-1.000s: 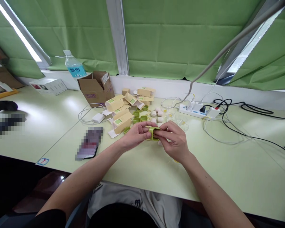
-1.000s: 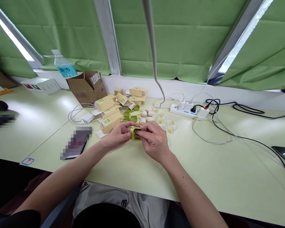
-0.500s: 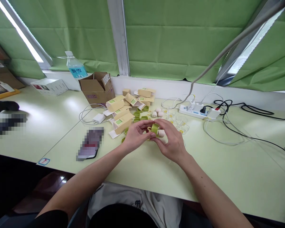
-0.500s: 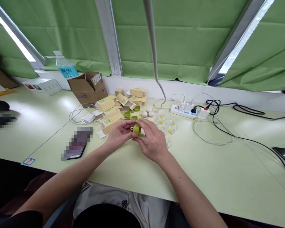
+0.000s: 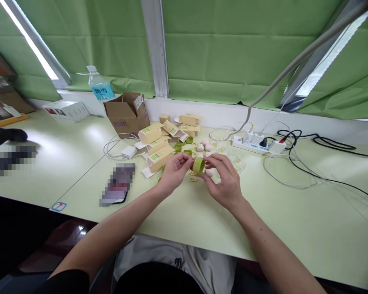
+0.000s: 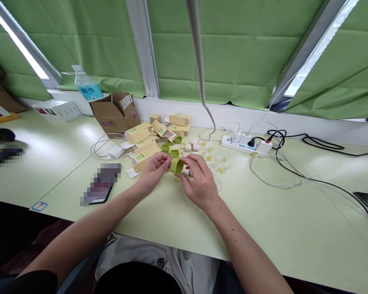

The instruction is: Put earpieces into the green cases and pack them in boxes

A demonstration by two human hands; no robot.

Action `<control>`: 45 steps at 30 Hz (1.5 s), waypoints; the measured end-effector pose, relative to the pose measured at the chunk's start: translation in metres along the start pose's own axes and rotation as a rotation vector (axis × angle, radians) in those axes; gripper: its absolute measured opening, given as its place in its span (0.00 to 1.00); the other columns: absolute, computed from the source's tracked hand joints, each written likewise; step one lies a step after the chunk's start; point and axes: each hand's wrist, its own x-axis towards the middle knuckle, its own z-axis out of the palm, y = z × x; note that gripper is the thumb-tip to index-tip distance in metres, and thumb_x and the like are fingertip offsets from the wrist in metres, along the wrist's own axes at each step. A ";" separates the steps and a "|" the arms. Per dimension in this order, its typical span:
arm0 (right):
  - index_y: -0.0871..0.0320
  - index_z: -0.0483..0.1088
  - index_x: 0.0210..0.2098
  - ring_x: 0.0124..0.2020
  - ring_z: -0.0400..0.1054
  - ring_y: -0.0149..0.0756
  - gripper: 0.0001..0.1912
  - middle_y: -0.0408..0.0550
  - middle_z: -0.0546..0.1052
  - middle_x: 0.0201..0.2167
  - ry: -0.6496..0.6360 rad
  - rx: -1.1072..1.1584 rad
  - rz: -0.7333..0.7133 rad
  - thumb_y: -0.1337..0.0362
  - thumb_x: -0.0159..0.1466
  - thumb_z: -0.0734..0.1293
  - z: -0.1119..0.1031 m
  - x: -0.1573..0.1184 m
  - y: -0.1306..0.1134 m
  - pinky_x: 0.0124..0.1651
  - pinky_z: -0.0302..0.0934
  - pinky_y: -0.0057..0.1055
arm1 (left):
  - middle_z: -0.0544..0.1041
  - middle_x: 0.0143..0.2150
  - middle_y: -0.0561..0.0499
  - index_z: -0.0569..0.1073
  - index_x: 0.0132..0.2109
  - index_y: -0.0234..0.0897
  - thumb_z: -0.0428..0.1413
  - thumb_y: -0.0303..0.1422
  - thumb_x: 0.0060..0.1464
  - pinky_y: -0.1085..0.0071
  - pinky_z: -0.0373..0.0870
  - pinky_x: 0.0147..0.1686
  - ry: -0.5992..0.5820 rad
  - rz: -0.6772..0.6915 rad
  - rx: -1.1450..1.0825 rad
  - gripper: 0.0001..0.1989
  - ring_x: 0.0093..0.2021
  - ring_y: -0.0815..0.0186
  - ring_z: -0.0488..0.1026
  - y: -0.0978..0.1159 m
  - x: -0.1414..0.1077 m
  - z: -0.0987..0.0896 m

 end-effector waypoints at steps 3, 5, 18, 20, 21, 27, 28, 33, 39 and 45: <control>0.51 0.73 0.60 0.42 0.79 0.42 0.18 0.55 0.77 0.52 0.038 0.008 0.022 0.69 0.73 0.69 -0.002 0.001 0.000 0.44 0.82 0.44 | 0.77 0.32 0.53 0.75 0.38 0.35 0.74 0.53 0.49 0.73 0.72 0.37 0.007 -0.070 -0.091 0.27 0.33 0.70 0.73 0.000 0.003 -0.004; 0.50 0.70 0.64 0.52 0.78 0.48 0.23 0.57 0.75 0.57 0.019 0.028 0.038 0.67 0.72 0.71 -0.002 0.001 0.000 0.49 0.82 0.47 | 0.77 0.32 0.54 0.75 0.38 0.35 0.75 0.52 0.47 0.73 0.73 0.37 0.002 -0.114 -0.146 0.28 0.32 0.71 0.73 -0.001 0.004 -0.005; 0.51 0.69 0.63 0.57 0.74 0.53 0.22 0.57 0.80 0.55 -0.113 0.001 0.021 0.65 0.71 0.70 -0.003 0.003 0.003 0.54 0.76 0.54 | 0.83 0.39 0.46 0.77 0.45 0.33 0.71 0.44 0.59 0.66 0.81 0.42 -0.224 -0.274 -0.417 0.19 0.38 0.63 0.82 0.003 -0.002 -0.001; 0.50 0.69 0.64 0.57 0.73 0.53 0.23 0.56 0.80 0.55 -0.118 0.011 0.021 0.66 0.71 0.70 -0.005 0.004 0.002 0.56 0.76 0.55 | 0.83 0.40 0.44 0.78 0.46 0.33 0.71 0.42 0.59 0.64 0.81 0.43 -0.254 -0.291 -0.435 0.18 0.39 0.62 0.83 0.001 -0.001 -0.003; 0.50 0.68 0.64 0.57 0.74 0.53 0.23 0.56 0.79 0.55 -0.118 0.016 0.020 0.66 0.71 0.69 -0.005 0.004 0.002 0.57 0.75 0.56 | 0.84 0.41 0.43 0.78 0.46 0.32 0.71 0.41 0.58 0.64 0.81 0.44 -0.264 -0.299 -0.434 0.18 0.39 0.61 0.83 0.000 0.000 -0.004; 0.50 0.68 0.65 0.58 0.74 0.52 0.25 0.57 0.78 0.57 -0.124 0.027 0.019 0.69 0.70 0.69 -0.005 0.003 0.001 0.58 0.75 0.55 | 0.84 0.40 0.44 0.80 0.42 0.31 0.76 0.39 0.51 0.65 0.80 0.45 -0.254 -0.308 -0.379 0.20 0.39 0.62 0.83 -0.005 0.001 -0.007; 0.50 0.68 0.65 0.58 0.74 0.52 0.25 0.57 0.79 0.57 -0.125 0.026 0.017 0.69 0.70 0.69 -0.005 0.003 0.002 0.58 0.75 0.55 | 0.83 0.38 0.45 0.79 0.39 0.31 0.77 0.39 0.50 0.66 0.80 0.45 -0.237 -0.293 -0.382 0.19 0.38 0.63 0.82 -0.005 0.001 -0.006; 0.50 0.68 0.65 0.58 0.73 0.53 0.25 0.56 0.79 0.57 -0.130 0.024 0.024 0.68 0.70 0.70 -0.004 0.003 0.004 0.58 0.74 0.56 | 0.82 0.34 0.47 0.78 0.35 0.31 0.78 0.37 0.47 0.67 0.81 0.42 -0.171 -0.276 -0.394 0.20 0.35 0.65 0.80 -0.006 0.002 -0.004; 0.50 0.68 0.64 0.56 0.74 0.52 0.24 0.55 0.80 0.55 -0.129 0.071 0.050 0.69 0.70 0.70 -0.004 0.004 0.002 0.57 0.74 0.53 | 0.82 0.34 0.46 0.78 0.36 0.31 0.78 0.37 0.46 0.67 0.80 0.41 -0.172 -0.277 -0.383 0.20 0.34 0.65 0.81 -0.008 0.001 -0.004; 0.51 0.68 0.63 0.57 0.73 0.52 0.22 0.56 0.79 0.55 -0.130 0.056 0.028 0.68 0.71 0.68 -0.004 0.004 -0.002 0.57 0.73 0.53 | 0.82 0.32 0.49 0.77 0.35 0.31 0.79 0.36 0.43 0.70 0.81 0.40 -0.159 -0.296 -0.389 0.21 0.33 0.67 0.80 -0.006 0.002 -0.003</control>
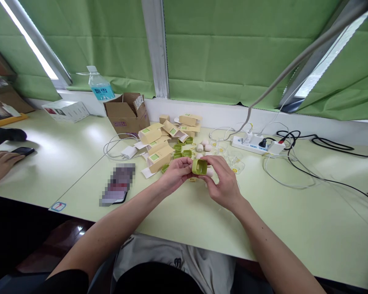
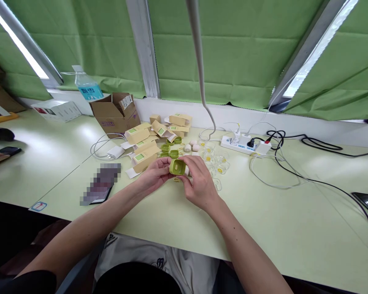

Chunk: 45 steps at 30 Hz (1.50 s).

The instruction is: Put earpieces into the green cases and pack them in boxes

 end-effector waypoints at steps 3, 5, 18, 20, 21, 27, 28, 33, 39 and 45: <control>0.51 0.67 0.64 0.58 0.73 0.53 0.23 0.57 0.79 0.56 -0.004 -0.013 -0.012 0.69 0.71 0.68 0.001 0.000 0.000 0.58 0.73 0.53 | 0.82 0.32 0.49 0.77 0.34 0.31 0.79 0.35 0.43 0.70 0.81 0.39 0.014 -0.011 0.001 0.21 0.33 0.66 0.81 -0.001 0.000 0.001; 0.51 0.67 0.65 0.58 0.73 0.53 0.24 0.57 0.78 0.56 -0.009 -0.023 -0.032 0.69 0.71 0.67 0.001 -0.001 0.001 0.59 0.73 0.54 | 0.82 0.32 0.48 0.78 0.35 0.31 0.79 0.34 0.43 0.69 0.81 0.39 0.011 -0.024 0.010 0.20 0.33 0.65 0.81 -0.001 0.001 0.000; 0.55 0.68 0.67 0.59 0.75 0.52 0.24 0.61 0.77 0.57 -0.035 -0.225 -0.043 0.69 0.72 0.66 0.001 -0.005 0.007 0.57 0.77 0.49 | 0.81 0.52 0.40 0.78 0.60 0.37 0.65 0.43 0.63 0.66 0.81 0.44 0.006 0.301 0.516 0.23 0.52 0.56 0.79 0.001 -0.007 -0.001; 0.56 0.68 0.67 0.59 0.75 0.53 0.24 0.62 0.77 0.57 -0.047 -0.278 -0.077 0.70 0.72 0.65 0.004 -0.006 0.005 0.55 0.78 0.48 | 0.81 0.52 0.41 0.79 0.58 0.38 0.65 0.40 0.62 0.70 0.79 0.39 0.056 0.330 0.705 0.20 0.51 0.57 0.77 -0.002 -0.009 0.001; 0.57 0.69 0.66 0.58 0.76 0.52 0.24 0.62 0.78 0.56 -0.053 -0.299 -0.095 0.71 0.72 0.64 0.005 -0.006 0.004 0.54 0.78 0.47 | 0.80 0.51 0.42 0.79 0.57 0.38 0.64 0.38 0.62 0.71 0.78 0.36 0.078 0.329 0.772 0.18 0.48 0.58 0.77 -0.003 -0.010 0.002; 0.58 0.70 0.67 0.58 0.77 0.52 0.25 0.63 0.79 0.56 -0.061 -0.300 -0.142 0.73 0.72 0.63 0.009 -0.006 -0.001 0.55 0.78 0.47 | 0.80 0.48 0.47 0.75 0.50 0.39 0.58 0.31 0.62 0.75 0.71 0.26 0.138 0.343 0.830 0.09 0.35 0.68 0.74 -0.008 -0.011 0.007; 0.57 0.70 0.67 0.58 0.76 0.52 0.25 0.62 0.79 0.56 -0.060 -0.289 -0.142 0.73 0.72 0.63 0.010 -0.006 -0.002 0.56 0.78 0.47 | 0.80 0.50 0.47 0.75 0.49 0.39 0.58 0.30 0.61 0.76 0.71 0.25 0.143 0.344 0.819 0.08 0.35 0.68 0.75 -0.008 -0.011 0.007; 0.56 0.68 0.69 0.62 0.74 0.51 0.26 0.62 0.77 0.59 -0.089 -0.206 -0.111 0.73 0.73 0.64 0.011 -0.007 0.000 0.59 0.78 0.47 | 0.80 0.54 0.46 0.74 0.45 0.39 0.60 0.29 0.59 0.77 0.69 0.24 0.148 0.328 0.774 0.07 0.36 0.69 0.76 -0.008 -0.008 0.006; 0.50 0.69 0.68 0.61 0.75 0.50 0.26 0.58 0.77 0.59 -0.011 -0.064 -0.021 0.69 0.72 0.67 -0.001 -0.002 0.002 0.61 0.76 0.49 | 0.82 0.46 0.43 0.78 0.57 0.37 0.65 0.48 0.63 0.66 0.80 0.38 -0.182 0.175 0.348 0.23 0.41 0.61 0.80 0.005 -0.004 -0.005; 0.46 0.71 0.65 0.62 0.72 0.49 0.25 0.51 0.78 0.59 -0.029 0.066 0.077 0.67 0.70 0.71 -0.005 0.002 0.000 0.62 0.72 0.49 | 0.84 0.53 0.37 0.80 0.61 0.36 0.68 0.43 0.62 0.58 0.78 0.56 -0.318 -0.003 0.038 0.25 0.56 0.51 0.82 0.006 -0.004 -0.005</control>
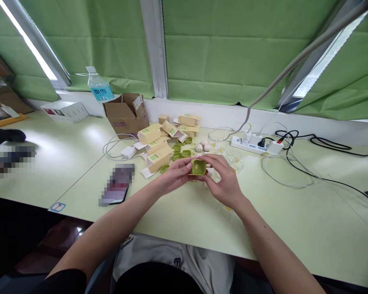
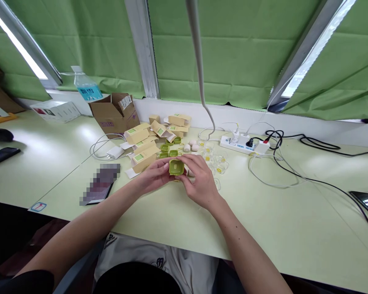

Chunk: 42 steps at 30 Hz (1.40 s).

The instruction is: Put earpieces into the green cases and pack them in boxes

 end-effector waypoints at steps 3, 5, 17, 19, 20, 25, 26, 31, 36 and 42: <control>0.48 0.66 0.68 0.62 0.71 0.50 0.31 0.54 0.75 0.64 -0.046 -0.056 0.103 0.64 0.68 0.73 -0.008 0.002 0.002 0.58 0.73 0.48 | 0.84 0.50 0.39 0.81 0.57 0.34 0.70 0.42 0.59 0.59 0.79 0.54 0.068 0.028 -0.081 0.24 0.50 0.56 0.83 -0.003 0.002 -0.002; 0.51 0.69 0.64 0.60 0.72 0.52 0.27 0.55 0.76 0.62 -0.103 -0.191 0.181 0.63 0.67 0.74 -0.016 0.004 0.003 0.53 0.73 0.46 | 0.84 0.49 0.41 0.82 0.55 0.34 0.71 0.41 0.58 0.59 0.80 0.53 0.146 0.079 -0.113 0.22 0.47 0.58 0.83 -0.003 0.004 -0.006; 0.59 0.79 0.43 0.45 0.77 0.53 0.09 0.58 0.82 0.43 -0.665 -0.832 0.213 0.67 0.62 0.75 -0.008 -0.005 -0.004 0.39 0.64 0.41 | 0.84 0.51 0.44 0.79 0.54 0.37 0.74 0.33 0.50 0.51 0.73 0.62 0.326 0.217 -0.145 0.25 0.53 0.54 0.82 -0.001 0.005 -0.011; 0.59 0.78 0.43 0.46 0.77 0.53 0.09 0.59 0.83 0.44 -0.673 -0.859 0.207 0.70 0.63 0.73 -0.005 -0.005 -0.004 0.38 0.63 0.40 | 0.84 0.51 0.44 0.79 0.54 0.37 0.75 0.33 0.49 0.51 0.73 0.62 0.326 0.223 -0.156 0.25 0.54 0.54 0.82 -0.001 0.005 -0.011; 0.60 0.78 0.43 0.46 0.77 0.52 0.09 0.59 0.83 0.44 -0.673 -0.869 0.204 0.72 0.63 0.72 -0.003 -0.005 -0.004 0.38 0.63 0.40 | 0.84 0.51 0.44 0.79 0.54 0.37 0.75 0.33 0.49 0.51 0.73 0.62 0.325 0.226 -0.161 0.26 0.54 0.54 0.82 -0.001 0.005 -0.010; 0.59 0.77 0.42 0.43 0.78 0.50 0.09 0.57 0.83 0.42 -0.660 -0.810 0.205 0.72 0.62 0.71 -0.008 -0.003 -0.003 0.36 0.62 0.38 | 0.84 0.51 0.43 0.79 0.53 0.37 0.75 0.33 0.49 0.53 0.75 0.60 0.316 0.225 -0.158 0.25 0.54 0.54 0.82 0.001 0.004 -0.008; 0.58 0.77 0.42 0.43 0.78 0.49 0.09 0.55 0.83 0.42 -0.637 -0.762 0.224 0.72 0.62 0.72 -0.011 -0.002 -0.004 0.36 0.62 0.38 | 0.84 0.52 0.42 0.79 0.53 0.37 0.75 0.34 0.49 0.54 0.75 0.59 0.314 0.223 -0.153 0.25 0.54 0.54 0.82 0.002 0.004 -0.007; 0.53 0.77 0.43 0.41 0.77 0.43 0.07 0.47 0.84 0.41 -0.298 -0.273 0.368 0.63 0.65 0.73 -0.026 0.006 -0.006 0.40 0.66 0.37 | 0.85 0.50 0.42 0.81 0.52 0.36 0.75 0.36 0.50 0.62 0.78 0.51 0.311 0.214 -0.106 0.23 0.49 0.58 0.83 0.000 0.004 -0.007; 0.55 0.80 0.44 0.39 0.78 0.41 0.19 0.50 0.84 0.41 0.023 0.343 0.509 0.50 0.60 0.79 -0.025 0.012 -0.007 0.42 0.75 0.38 | 0.85 0.47 0.44 0.82 0.53 0.36 0.74 0.42 0.54 0.64 0.78 0.50 0.284 0.194 0.022 0.24 0.47 0.59 0.83 -0.007 0.003 -0.005; 0.57 0.82 0.42 0.38 0.80 0.42 0.27 0.50 0.85 0.37 0.064 0.593 0.633 0.48 0.50 0.86 -0.017 0.012 -0.006 0.45 0.78 0.40 | 0.85 0.47 0.41 0.82 0.54 0.35 0.73 0.48 0.54 0.64 0.80 0.46 0.293 0.185 0.146 0.28 0.46 0.58 0.83 -0.015 0.003 -0.002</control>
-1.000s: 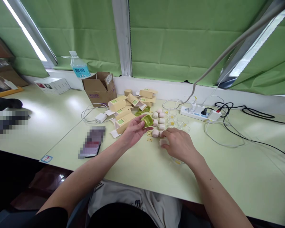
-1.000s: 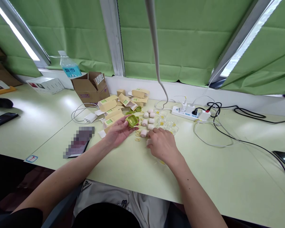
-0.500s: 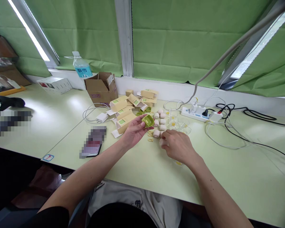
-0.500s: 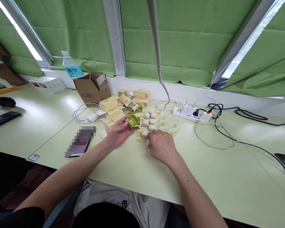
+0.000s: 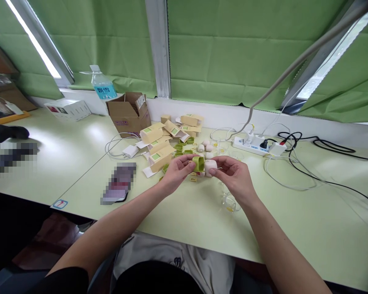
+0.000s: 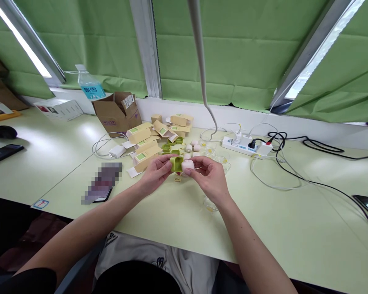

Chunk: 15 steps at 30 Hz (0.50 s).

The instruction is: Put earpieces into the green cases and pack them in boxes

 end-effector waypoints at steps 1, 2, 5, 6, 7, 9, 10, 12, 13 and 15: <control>0.56 0.82 0.42 0.38 0.80 0.42 0.27 0.50 0.85 0.37 0.002 0.014 0.010 0.48 0.50 0.86 0.000 0.000 0.001 0.45 0.78 0.41 | 0.86 0.47 0.41 0.83 0.54 0.34 0.73 0.49 0.54 0.65 0.80 0.46 0.012 0.007 0.020 0.28 0.46 0.58 0.83 -0.001 0.000 0.000; 0.56 0.82 0.41 0.38 0.80 0.42 0.27 0.50 0.85 0.36 0.008 0.022 0.018 0.48 0.49 0.86 0.001 0.000 0.001 0.46 0.79 0.41 | 0.86 0.47 0.41 0.83 0.54 0.34 0.73 0.50 0.53 0.65 0.81 0.46 0.025 0.012 0.040 0.29 0.46 0.58 0.83 -0.001 0.001 0.000; 0.56 0.82 0.41 0.38 0.80 0.44 0.28 0.50 0.86 0.36 0.023 0.030 0.032 0.49 0.47 0.87 0.000 0.001 0.002 0.47 0.79 0.43 | 0.86 0.47 0.41 0.83 0.54 0.34 0.73 0.51 0.53 0.65 0.81 0.45 0.035 0.018 0.082 0.30 0.46 0.58 0.83 -0.001 0.001 0.000; 0.56 0.82 0.41 0.38 0.80 0.44 0.28 0.50 0.86 0.36 0.021 0.030 0.036 0.49 0.47 0.87 0.000 0.001 0.002 0.47 0.78 0.43 | 0.86 0.47 0.41 0.83 0.54 0.33 0.73 0.51 0.53 0.66 0.81 0.45 0.028 0.018 0.091 0.30 0.45 0.59 0.83 0.000 0.001 0.001; 0.56 0.83 0.41 0.38 0.81 0.44 0.28 0.50 0.86 0.36 0.017 0.031 0.039 0.49 0.47 0.87 0.000 0.000 0.002 0.47 0.78 0.43 | 0.86 0.46 0.41 0.83 0.54 0.33 0.73 0.51 0.53 0.66 0.81 0.44 0.018 0.020 0.101 0.30 0.43 0.59 0.83 0.001 0.001 0.002; 0.57 0.83 0.41 0.38 0.80 0.44 0.27 0.50 0.86 0.36 0.002 0.030 0.048 0.48 0.49 0.86 0.001 0.000 0.002 0.47 0.78 0.42 | 0.86 0.45 0.42 0.83 0.53 0.33 0.73 0.51 0.53 0.66 0.81 0.43 0.007 0.029 0.129 0.30 0.40 0.61 0.83 0.003 0.000 0.004; 0.57 0.83 0.41 0.37 0.80 0.43 0.27 0.50 0.86 0.35 -0.008 0.030 0.053 0.47 0.49 0.86 0.001 0.000 0.002 0.46 0.77 0.42 | 0.86 0.45 0.42 0.83 0.53 0.33 0.73 0.51 0.53 0.66 0.81 0.43 0.009 0.035 0.147 0.30 0.40 0.61 0.82 0.003 0.000 0.005; 0.57 0.83 0.40 0.35 0.80 0.43 0.26 0.50 0.85 0.33 -0.029 0.029 0.066 0.47 0.50 0.85 0.001 0.000 0.002 0.45 0.77 0.41 | 0.86 0.45 0.42 0.83 0.52 0.34 0.73 0.52 0.52 0.66 0.81 0.43 0.021 0.044 0.185 0.30 0.41 0.60 0.82 0.005 -0.001 0.007; 0.57 0.83 0.39 0.34 0.79 0.42 0.26 0.49 0.84 0.32 -0.037 0.030 0.072 0.47 0.50 0.85 0.002 0.000 0.002 0.44 0.76 0.41 | 0.86 0.45 0.42 0.83 0.52 0.34 0.73 0.53 0.51 0.65 0.81 0.43 0.027 0.046 0.201 0.31 0.41 0.60 0.82 0.005 -0.001 0.008; 0.58 0.83 0.38 0.33 0.78 0.41 0.26 0.49 0.84 0.31 -0.045 0.034 0.083 0.47 0.50 0.85 0.002 0.001 0.002 0.41 0.75 0.39 | 0.86 0.43 0.42 0.84 0.51 0.34 0.73 0.54 0.49 0.65 0.81 0.43 0.037 0.044 0.224 0.32 0.40 0.60 0.82 0.005 0.000 0.009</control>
